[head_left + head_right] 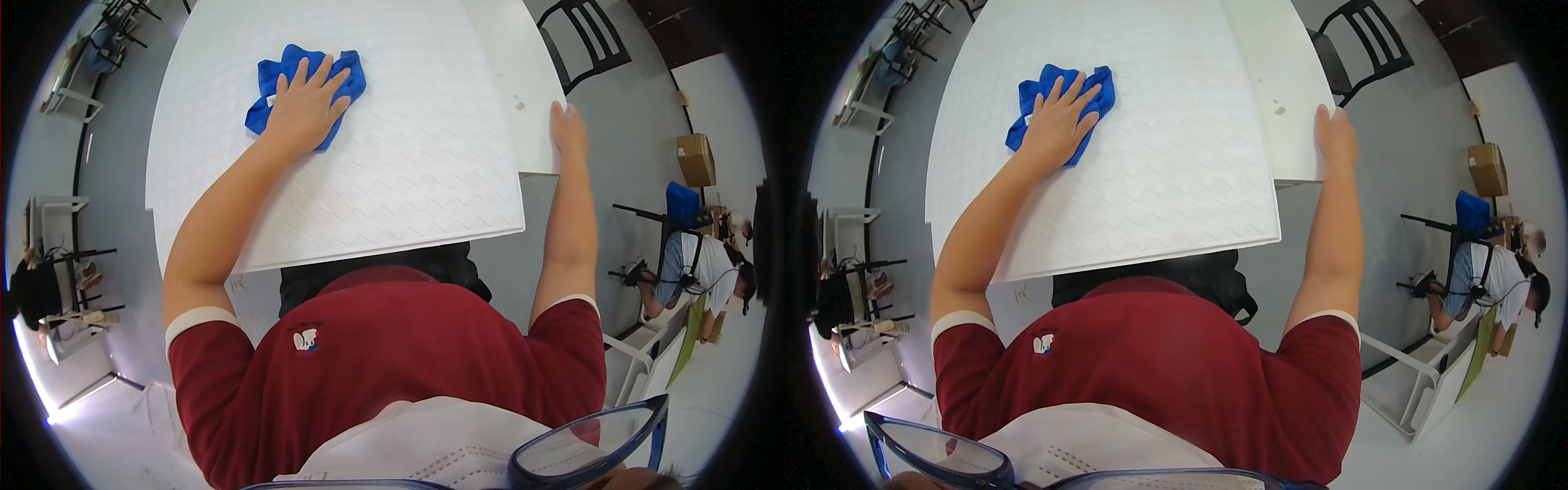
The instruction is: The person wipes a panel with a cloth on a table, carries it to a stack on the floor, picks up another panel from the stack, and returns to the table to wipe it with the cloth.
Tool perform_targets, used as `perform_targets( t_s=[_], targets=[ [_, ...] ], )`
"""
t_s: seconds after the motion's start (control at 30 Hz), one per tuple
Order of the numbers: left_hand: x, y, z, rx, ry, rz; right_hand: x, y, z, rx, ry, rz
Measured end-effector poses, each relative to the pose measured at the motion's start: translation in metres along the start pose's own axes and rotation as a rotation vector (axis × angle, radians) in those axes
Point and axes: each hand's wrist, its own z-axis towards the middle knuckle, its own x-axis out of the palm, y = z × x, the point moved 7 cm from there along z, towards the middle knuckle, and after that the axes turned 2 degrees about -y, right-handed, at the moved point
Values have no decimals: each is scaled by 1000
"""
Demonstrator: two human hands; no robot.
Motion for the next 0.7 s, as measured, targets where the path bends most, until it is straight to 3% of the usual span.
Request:
perform_targets(
  t_s=[0.2, 0.4, 0.7],
  targets=[
    [7, -26, 23, 105, -67, -172, -2, 1, 0, 3, 29, -8],
    [7, -79, 36, 104, 21, -18, -2, -1, -2, 9, 1, 27],
    [14, -85, 41, 166, 77, 30, -3, 1, -5, 26, -6, 26]
  ],
)
